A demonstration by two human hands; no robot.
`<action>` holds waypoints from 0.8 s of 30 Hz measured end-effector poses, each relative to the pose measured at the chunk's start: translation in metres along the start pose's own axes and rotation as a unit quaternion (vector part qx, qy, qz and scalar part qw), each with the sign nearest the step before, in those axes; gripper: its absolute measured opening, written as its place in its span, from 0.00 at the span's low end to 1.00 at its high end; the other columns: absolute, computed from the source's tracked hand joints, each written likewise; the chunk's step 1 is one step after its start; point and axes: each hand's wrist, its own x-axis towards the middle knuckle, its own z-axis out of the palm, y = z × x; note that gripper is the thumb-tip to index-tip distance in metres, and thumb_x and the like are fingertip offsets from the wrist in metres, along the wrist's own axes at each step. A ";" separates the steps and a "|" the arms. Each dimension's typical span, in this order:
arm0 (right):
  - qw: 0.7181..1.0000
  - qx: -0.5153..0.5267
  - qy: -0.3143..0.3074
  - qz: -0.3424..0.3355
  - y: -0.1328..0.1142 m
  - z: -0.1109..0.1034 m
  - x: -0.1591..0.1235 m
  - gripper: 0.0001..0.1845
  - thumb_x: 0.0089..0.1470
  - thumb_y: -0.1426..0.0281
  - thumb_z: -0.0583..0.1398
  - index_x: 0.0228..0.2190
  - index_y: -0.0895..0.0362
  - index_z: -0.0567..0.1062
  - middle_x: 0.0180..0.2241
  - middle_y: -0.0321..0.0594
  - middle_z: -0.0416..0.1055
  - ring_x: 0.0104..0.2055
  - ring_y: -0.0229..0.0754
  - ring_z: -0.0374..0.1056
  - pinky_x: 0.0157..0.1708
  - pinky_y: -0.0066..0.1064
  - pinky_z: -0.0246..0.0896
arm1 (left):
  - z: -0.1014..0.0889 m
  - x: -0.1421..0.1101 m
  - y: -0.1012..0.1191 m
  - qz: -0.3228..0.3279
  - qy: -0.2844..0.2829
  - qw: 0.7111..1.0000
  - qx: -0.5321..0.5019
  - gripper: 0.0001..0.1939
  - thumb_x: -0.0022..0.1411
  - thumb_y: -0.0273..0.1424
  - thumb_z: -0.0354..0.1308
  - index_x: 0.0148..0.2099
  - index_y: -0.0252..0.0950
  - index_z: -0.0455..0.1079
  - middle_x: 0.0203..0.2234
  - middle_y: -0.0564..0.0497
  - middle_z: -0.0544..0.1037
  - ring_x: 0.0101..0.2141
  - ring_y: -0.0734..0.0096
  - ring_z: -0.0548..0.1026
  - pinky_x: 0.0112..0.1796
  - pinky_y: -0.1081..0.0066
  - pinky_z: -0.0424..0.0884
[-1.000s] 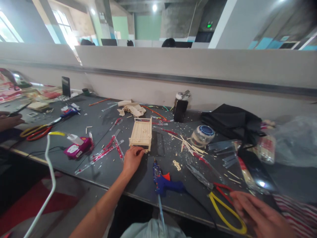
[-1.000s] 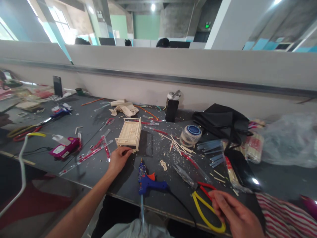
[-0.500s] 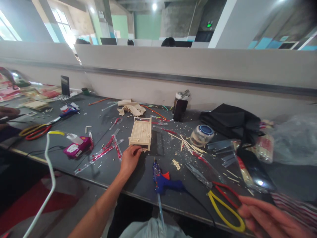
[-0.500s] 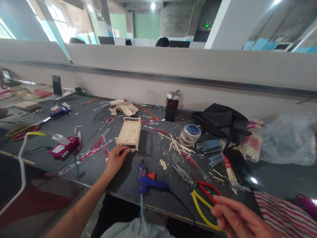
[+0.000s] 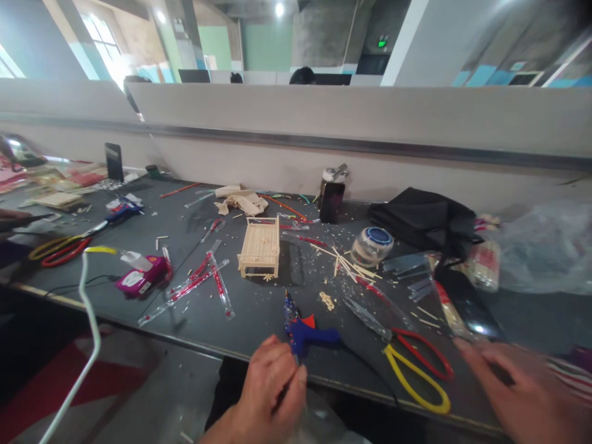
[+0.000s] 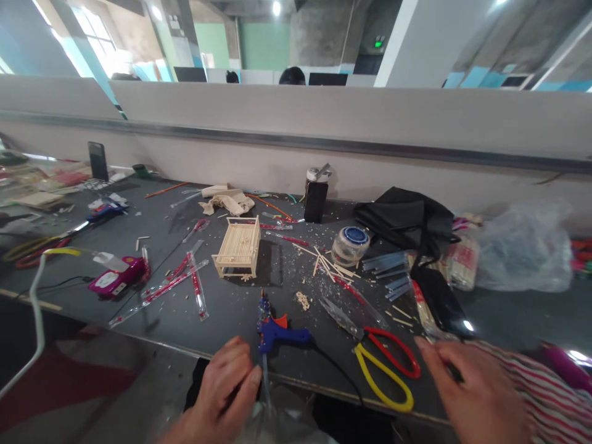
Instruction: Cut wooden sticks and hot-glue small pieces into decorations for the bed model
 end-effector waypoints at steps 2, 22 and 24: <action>0.997 -0.073 -0.003 -0.018 -0.003 0.003 -0.004 0.22 0.43 0.46 0.58 0.27 0.50 0.75 0.23 0.41 0.73 0.26 0.51 0.67 0.28 0.42 0.61 | 0.004 -0.001 0.001 0.017 -0.003 1.000 -0.005 0.16 0.63 0.22 0.49 0.24 0.39 0.51 0.15 0.56 0.62 0.19 0.74 0.62 0.27 0.68 0.62; 0.977 -0.053 -0.090 -0.186 -0.040 0.054 -0.017 0.15 0.62 0.60 0.53 0.43 0.52 0.76 0.40 0.41 0.79 0.40 0.45 0.75 0.42 0.37 0.70 | -0.009 0.043 -0.073 -0.137 0.004 0.974 0.180 0.21 0.68 0.33 0.45 0.21 0.38 0.55 0.15 0.55 0.63 0.22 0.70 0.64 0.30 0.68 0.58; 0.967 -0.042 -0.145 -0.205 -0.055 0.070 -0.025 0.14 0.62 0.63 0.53 0.43 0.52 0.76 0.40 0.42 0.79 0.41 0.45 0.75 0.43 0.37 0.70 | -0.002 0.046 -0.064 -0.156 0.023 0.979 0.133 0.21 0.68 0.35 0.45 0.22 0.38 0.55 0.15 0.56 0.62 0.21 0.72 0.64 0.28 0.70 0.58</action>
